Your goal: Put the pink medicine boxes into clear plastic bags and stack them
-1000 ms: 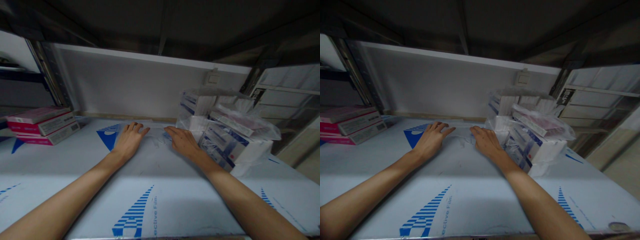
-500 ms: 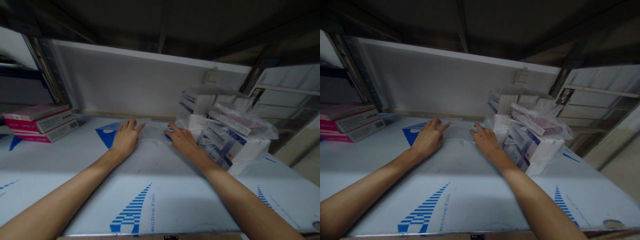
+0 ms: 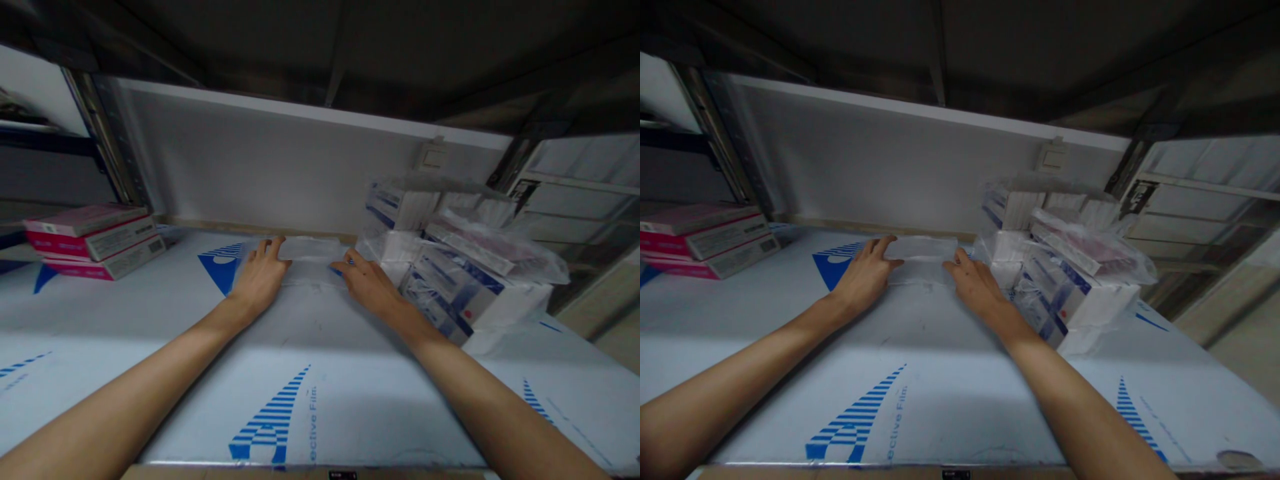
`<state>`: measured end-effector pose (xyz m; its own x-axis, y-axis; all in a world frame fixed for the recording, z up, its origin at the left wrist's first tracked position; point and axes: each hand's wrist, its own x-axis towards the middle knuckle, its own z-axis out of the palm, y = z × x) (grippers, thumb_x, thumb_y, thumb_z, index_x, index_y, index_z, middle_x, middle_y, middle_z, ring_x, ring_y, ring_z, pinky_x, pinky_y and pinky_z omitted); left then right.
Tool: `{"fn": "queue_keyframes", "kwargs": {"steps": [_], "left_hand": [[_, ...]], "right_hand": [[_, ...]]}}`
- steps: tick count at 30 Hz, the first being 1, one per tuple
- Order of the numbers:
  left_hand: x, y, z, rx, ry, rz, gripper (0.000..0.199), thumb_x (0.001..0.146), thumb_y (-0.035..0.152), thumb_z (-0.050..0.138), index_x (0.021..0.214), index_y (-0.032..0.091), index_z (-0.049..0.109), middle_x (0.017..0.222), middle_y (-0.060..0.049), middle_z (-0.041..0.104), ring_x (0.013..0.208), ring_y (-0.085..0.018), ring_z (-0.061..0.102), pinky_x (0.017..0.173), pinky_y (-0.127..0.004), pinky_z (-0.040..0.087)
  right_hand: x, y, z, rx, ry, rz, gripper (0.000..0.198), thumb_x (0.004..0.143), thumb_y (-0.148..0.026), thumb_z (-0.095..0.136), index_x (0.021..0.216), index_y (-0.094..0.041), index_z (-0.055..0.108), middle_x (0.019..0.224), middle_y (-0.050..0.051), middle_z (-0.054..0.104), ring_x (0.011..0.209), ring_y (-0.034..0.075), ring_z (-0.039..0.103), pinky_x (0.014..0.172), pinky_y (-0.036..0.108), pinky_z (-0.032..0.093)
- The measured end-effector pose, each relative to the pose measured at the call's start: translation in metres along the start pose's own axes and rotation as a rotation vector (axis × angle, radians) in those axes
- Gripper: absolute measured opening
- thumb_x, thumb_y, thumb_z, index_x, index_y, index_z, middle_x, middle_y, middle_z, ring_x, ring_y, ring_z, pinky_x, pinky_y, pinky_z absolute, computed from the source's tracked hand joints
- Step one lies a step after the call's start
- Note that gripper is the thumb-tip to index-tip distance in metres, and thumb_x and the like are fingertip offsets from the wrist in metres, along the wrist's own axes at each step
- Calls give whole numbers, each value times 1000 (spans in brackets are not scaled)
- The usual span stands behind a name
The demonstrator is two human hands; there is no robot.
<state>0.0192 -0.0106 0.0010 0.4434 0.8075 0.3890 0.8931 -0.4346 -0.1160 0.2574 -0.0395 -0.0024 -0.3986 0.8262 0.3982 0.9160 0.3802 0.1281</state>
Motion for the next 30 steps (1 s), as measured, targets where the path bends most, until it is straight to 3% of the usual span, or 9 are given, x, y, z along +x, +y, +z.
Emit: {"fn": "queue_keyframes", "kwargs": {"steps": [2, 5, 7, 11, 13, 16, 20, 25, 30], "left_hand": [[0, 0, 0, 12, -57, -11, 49, 88, -2, 42, 121, 17, 73, 150, -16, 46, 137, -37, 46, 101, -46, 52], [1, -1, 0, -22, -94, 24, 43, 90, 2, 42, 118, 14, 73, 128, -16, 62, 121, -30, 60, 96, -40, 55], [1, 0, -1, -47, -77, 40, 35, 94, 10, 44, 114, 13, 73, 118, -15, 65, 112, -28, 65, 94, -38, 56], [0, 2, -4, -37, -52, 16, 29, 97, 25, 52, 117, 16, 70, 129, -14, 58, 102, -28, 70, 86, -37, 58], [-1, 3, -5, -17, -50, -10, 31, 97, 28, 53, 123, 18, 67, 135, -14, 53, 96, -27, 72, 81, -37, 59], [-2, 3, -4, 4, -56, -36, 48, 96, 16, 46, 142, 27, 53, 144, -14, 45, 91, -25, 73, 75, -37, 59], [-2, 2, -4, 18, -79, -35, 72, 89, 4, 44, 154, 35, 36, 154, -13, 39, 89, -26, 74, 72, -38, 59], [-2, 1, -6, 37, -73, -37, 69, 88, 7, 45, 153, 31, 39, 156, -13, 41, 92, -30, 74, 75, -43, 60], [-2, 1, -4, 12, -67, -22, 65, 90, 14, 45, 153, 28, 40, 154, -15, 45, 93, -33, 74, 75, -45, 60]], "right_hand": [[-1, -4, -3, -75, -53, 6, 53, 83, 5, 46, 123, -21, 70, 118, 15, 63, 88, 23, 67, 77, 35, 53], [0, -10, -4, -147, -65, -3, 38, 88, -2, 47, 111, -17, 73, 112, 16, 63, 102, 28, 63, 85, 38, 53], [1, -12, -3, -133, -51, 7, 30, 90, -5, 48, 101, -16, 73, 109, 15, 62, 101, 27, 63, 85, 37, 52], [2, -10, -1, -55, -38, 73, 31, 90, -2, 46, 99, -16, 72, 118, 14, 59, 86, 20, 65, 77, 33, 52], [2, -9, -2, -52, -37, 110, 37, 88, 0, 46, 109, -16, 72, 126, 16, 57, 88, 21, 67, 77, 34, 53], [0, -6, -5, -57, -57, 143, 54, 86, 0, 46, 133, -20, 64, 139, 19, 52, 92, 26, 70, 79, 40, 56], [-2, 6, -5, 121, -52, 117, 60, 83, -4, 51, 140, -21, 59, 147, 16, 52, 111, 30, 67, 97, 45, 53], [-2, 19, -3, 380, -5, 52, 74, 68, -4, 59, 140, -19, 57, 143, 12, 58, 125, 27, 59, 106, 42, 49], [-1, 17, 2, 397, 16, 77, 71, 70, -12, 67, 140, -20, 57, 153, 15, 48, 140, 32, 48, 116, 51, 39]]}}
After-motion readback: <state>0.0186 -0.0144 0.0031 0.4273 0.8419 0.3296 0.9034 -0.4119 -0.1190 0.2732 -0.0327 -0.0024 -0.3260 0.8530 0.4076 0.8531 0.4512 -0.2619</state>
